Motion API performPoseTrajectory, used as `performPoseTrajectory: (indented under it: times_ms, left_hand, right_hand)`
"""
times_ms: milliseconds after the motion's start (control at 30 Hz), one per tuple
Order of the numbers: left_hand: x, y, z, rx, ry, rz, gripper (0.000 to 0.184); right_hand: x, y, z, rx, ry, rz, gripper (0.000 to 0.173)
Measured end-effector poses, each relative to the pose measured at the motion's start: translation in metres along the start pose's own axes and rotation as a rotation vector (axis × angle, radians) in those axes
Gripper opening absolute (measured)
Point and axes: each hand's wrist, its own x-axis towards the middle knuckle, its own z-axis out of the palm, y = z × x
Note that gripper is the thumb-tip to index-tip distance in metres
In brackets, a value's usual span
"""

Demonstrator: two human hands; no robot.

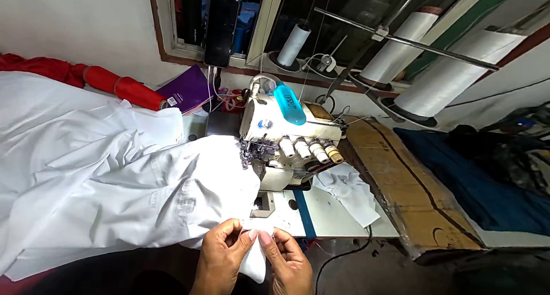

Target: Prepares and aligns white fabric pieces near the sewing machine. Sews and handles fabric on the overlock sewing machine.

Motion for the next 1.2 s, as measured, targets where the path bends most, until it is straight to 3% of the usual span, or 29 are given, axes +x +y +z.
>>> performPoseTrajectory:
  times_ms: [100,200,500,600,700,800,900,967,1000,1067,1100,1133,1200]
  left_hand:
    - [0.003,-0.008,0.000,0.275,0.129,0.287,0.008]
    - [0.002,-0.010,-0.003,0.382,0.137,0.498,0.004]
    - [-0.005,-0.010,-0.010,0.524,-0.001,0.637,0.014]
    - [-0.004,-0.004,-0.022,0.575,-0.089,0.633,0.018]
    - [0.003,0.002,-0.031,0.475,-0.091,0.571,0.003]
    - [-0.003,0.027,-0.035,0.170,-0.209,0.305,0.018]
    - [0.006,0.065,-0.053,-0.229,-0.447,0.099,0.017]
    - [0.016,0.093,-0.061,-0.272,-0.528,0.077,0.016]
    - [0.019,0.099,-0.062,-0.176,-0.542,0.066,0.014]
    - [0.023,0.096,-0.059,0.120,-0.554,-0.018,0.011]
    - [0.029,0.094,-0.058,0.239,-0.589,-0.080,0.010]
    - [0.035,0.092,-0.056,0.337,-0.650,-0.119,0.011]
    - [0.048,0.092,-0.053,0.493,-0.794,-0.062,0.017]
  right_hand:
    - [-0.001,0.000,0.010,-0.106,0.089,-0.107,0.012]
    - [-0.006,0.003,0.014,-0.196,0.099,-0.208,0.013]
    - [-0.012,0.005,0.007,-0.254,-0.031,-0.300,0.013]
    - [-0.017,0.003,0.005,-0.232,-0.121,-0.288,0.021]
    - [-0.015,-0.001,0.011,-0.296,-0.103,-0.337,0.020]
    - [0.019,0.010,0.013,-0.528,0.019,-0.503,0.042]
    - [0.052,0.019,-0.011,-0.633,0.022,-0.505,0.033]
    - [0.057,0.019,-0.029,-0.573,-0.098,-0.471,0.030]
    - [0.056,0.017,-0.037,-0.468,-0.275,-0.439,0.029]
    - [0.061,0.006,-0.047,-0.178,-0.730,-0.351,0.052]
    - [0.063,-0.001,-0.044,-0.079,-0.862,-0.341,0.064]
    - [0.064,-0.009,-0.038,-0.051,-0.924,-0.357,0.070]
    - [0.062,-0.023,-0.022,-0.090,-0.984,-0.350,0.058]
